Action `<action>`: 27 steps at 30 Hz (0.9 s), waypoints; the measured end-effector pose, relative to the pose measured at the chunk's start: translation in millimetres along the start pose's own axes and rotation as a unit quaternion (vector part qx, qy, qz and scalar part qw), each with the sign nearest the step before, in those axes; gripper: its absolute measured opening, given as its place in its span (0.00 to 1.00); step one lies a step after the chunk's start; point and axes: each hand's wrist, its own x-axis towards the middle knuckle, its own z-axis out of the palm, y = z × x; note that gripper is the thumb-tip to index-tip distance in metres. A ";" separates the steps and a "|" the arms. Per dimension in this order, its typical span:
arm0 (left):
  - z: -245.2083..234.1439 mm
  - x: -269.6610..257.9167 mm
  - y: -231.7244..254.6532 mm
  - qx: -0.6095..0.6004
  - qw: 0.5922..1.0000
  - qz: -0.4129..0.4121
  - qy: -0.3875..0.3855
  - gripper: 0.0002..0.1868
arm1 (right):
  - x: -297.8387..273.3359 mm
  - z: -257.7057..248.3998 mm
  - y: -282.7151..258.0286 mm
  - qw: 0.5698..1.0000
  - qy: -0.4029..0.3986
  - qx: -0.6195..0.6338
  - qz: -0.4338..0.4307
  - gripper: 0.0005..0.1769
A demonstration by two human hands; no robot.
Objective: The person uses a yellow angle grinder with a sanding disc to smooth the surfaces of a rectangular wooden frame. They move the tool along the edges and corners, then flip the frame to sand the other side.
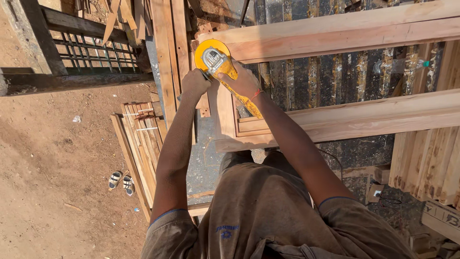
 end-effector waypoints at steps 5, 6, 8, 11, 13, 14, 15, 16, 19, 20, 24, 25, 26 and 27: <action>21.5 11.6 54.8 0.013 0.998 0.046 -0.033 0.24 | -15.7 -41.2 41.9 0.997 0.011 0.007 0.069 0.46; 30.7 14.8 70.5 0.019 0.997 0.068 -0.033 0.21 | -20.7 -53.8 52.8 0.995 0.007 -0.005 0.099 0.46; 48.8 25.9 106.4 0.037 0.992 0.109 -0.044 0.19 | -33.2 -81.8 78.2 0.994 0.045 0.000 0.095 0.44; 79.3 35.5 166.8 0.057 0.986 0.144 -0.066 0.18 | -52.3 -126.9 113.8 0.992 0.071 0.028 0.099 0.43; 99.0 40.8 210.8 0.041 0.985 0.156 -0.057 0.15 | -63.0 -161.2 134.4 0.989 0.079 0.044 0.118 0.42; 108.6 42.4 232.4 0.041 0.984 0.165 -0.058 0.15 | -69.5 -178.6 144.6 0.986 0.082 0.048 0.134 0.42; 117.1 44.2 252.5 0.043 0.982 0.172 -0.059 0.16 | -73.5 -194.6 155.0 0.984 0.083 0.054 0.149 0.42; 125.8 46.3 273.4 0.045 0.981 0.179 -0.060 0.17 | -74.8 -212.3 166.9 0.984 0.088 0.063 0.143 0.41; 153.5 52.5 338.0 0.067 0.975 0.202 -0.059 0.19 | -86.1 -265.8 207.8 0.981 0.095 0.072 0.154 0.39; 164.2 54.8 364.2 0.064 0.975 0.210 -0.046 0.19 | -90.0 -287.0 222.9 0.978 0.096 0.061 0.176 0.39; 200.1 49.8 460.8 0.069 0.974 0.207 -0.058 0.25 | -113.9 -365.5 279.9 0.978 0.115 0.074 0.154 0.38; 211.9 46.8 486.8 0.069 0.974 0.200 -0.077 0.28 | -121.7 -384.8 295.5 0.979 0.122 0.070 0.149 0.38; 225.4 42.5 511.0 0.057 0.973 0.217 -0.053 0.22 | -129.7 -403.2 311.3 0.979 0.129 0.066 0.145 0.38; 237.1 42.6 535.7 0.044 0.970 0.236 -0.027 0.16 | -134.1 -423.4 327.3 0.979 0.138 0.059 0.139 0.38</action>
